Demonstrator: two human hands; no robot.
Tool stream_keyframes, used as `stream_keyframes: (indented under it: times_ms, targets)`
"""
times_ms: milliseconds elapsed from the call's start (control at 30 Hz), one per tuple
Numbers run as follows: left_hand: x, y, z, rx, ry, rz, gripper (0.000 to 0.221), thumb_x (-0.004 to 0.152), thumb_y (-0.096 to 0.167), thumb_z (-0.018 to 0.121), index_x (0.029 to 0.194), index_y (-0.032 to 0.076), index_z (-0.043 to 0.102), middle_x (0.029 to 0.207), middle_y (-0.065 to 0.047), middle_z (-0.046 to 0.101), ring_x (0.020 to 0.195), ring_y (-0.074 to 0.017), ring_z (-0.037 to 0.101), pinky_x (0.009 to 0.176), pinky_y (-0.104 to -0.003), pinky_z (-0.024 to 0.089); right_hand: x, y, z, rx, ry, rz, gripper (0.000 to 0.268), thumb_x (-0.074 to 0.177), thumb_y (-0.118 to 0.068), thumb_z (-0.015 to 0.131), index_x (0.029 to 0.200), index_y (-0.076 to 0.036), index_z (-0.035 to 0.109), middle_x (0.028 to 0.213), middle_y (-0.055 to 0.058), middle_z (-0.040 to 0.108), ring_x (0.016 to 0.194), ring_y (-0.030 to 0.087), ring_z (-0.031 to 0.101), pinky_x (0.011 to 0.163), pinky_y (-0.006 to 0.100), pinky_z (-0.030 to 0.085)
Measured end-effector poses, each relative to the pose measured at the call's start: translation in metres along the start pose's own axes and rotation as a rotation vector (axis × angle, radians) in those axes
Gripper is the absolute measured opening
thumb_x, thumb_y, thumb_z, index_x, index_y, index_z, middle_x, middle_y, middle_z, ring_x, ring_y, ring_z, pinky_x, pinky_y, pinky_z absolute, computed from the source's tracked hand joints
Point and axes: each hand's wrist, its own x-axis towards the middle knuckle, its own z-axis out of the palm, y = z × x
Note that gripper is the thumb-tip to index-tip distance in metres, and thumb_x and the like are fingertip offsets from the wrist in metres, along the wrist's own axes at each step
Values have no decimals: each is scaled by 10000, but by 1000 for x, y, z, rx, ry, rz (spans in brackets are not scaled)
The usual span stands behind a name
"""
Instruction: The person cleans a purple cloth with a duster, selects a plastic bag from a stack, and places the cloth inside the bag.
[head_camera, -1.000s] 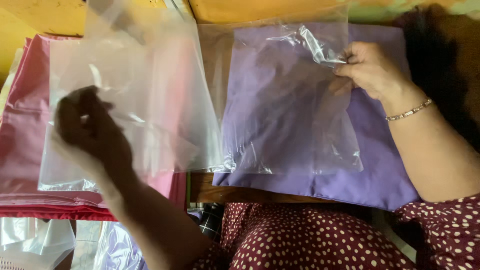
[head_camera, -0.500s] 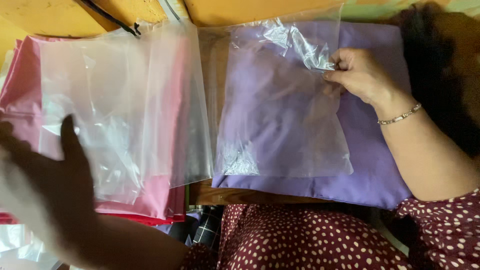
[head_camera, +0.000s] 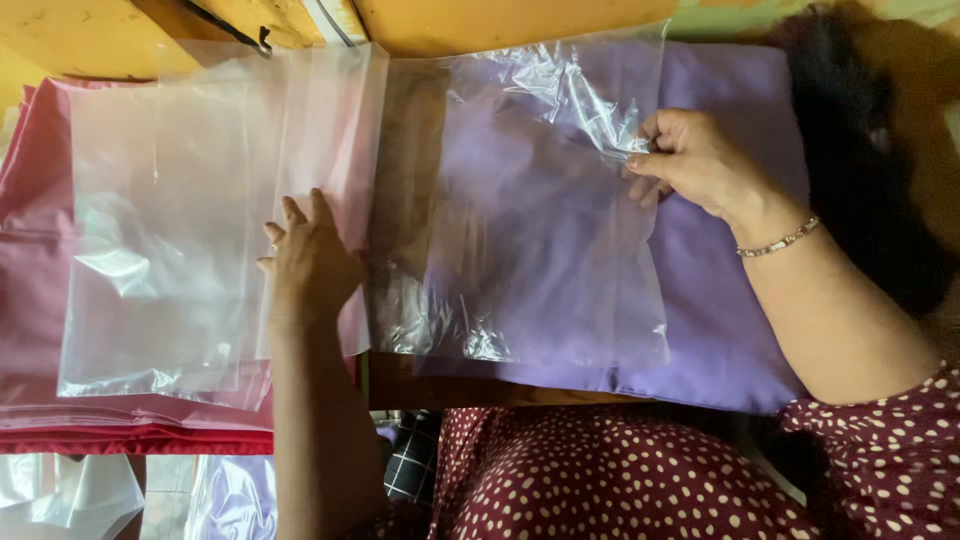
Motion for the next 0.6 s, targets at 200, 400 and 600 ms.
stream_keyframes:
  times_ms: [200, 400, 600]
  targets:
    - [25, -78, -10, 259, 632, -223, 605, 477, 397, 860, 916, 51, 626, 957, -197, 594, 878, -366, 527, 740, -423, 434, -13, -46, 6, -81, -13, 196, 94, 893, 36, 558, 919, -31, 498, 777, 150, 626, 589, 261, 652, 492, 311, 523]
    - [20, -62, -3, -32, 215, -153, 715, 661, 483, 831, 1009, -51, 506, 937, -229, 641, 882, -415, 612, 729, -475, 492, -23, -73, -41, -33, 182, -2, 94, 825, 0, 563, 902, -47, 589, 729, 22, 563, 450, 136, 493, 367, 230, 406]
    - [-40, 15, -40, -66, 557, 235, 825, 930, 570, 591, 1355, -94, 345, 1221, -273, 459, 1048, -372, 470, 877, -474, 428, -59, -111, -49, 225, 355, 56, 180, 788, 33, 558, 811, -123, 644, 808, -8, 669, 659, 66, 653, 525, 103, 517]
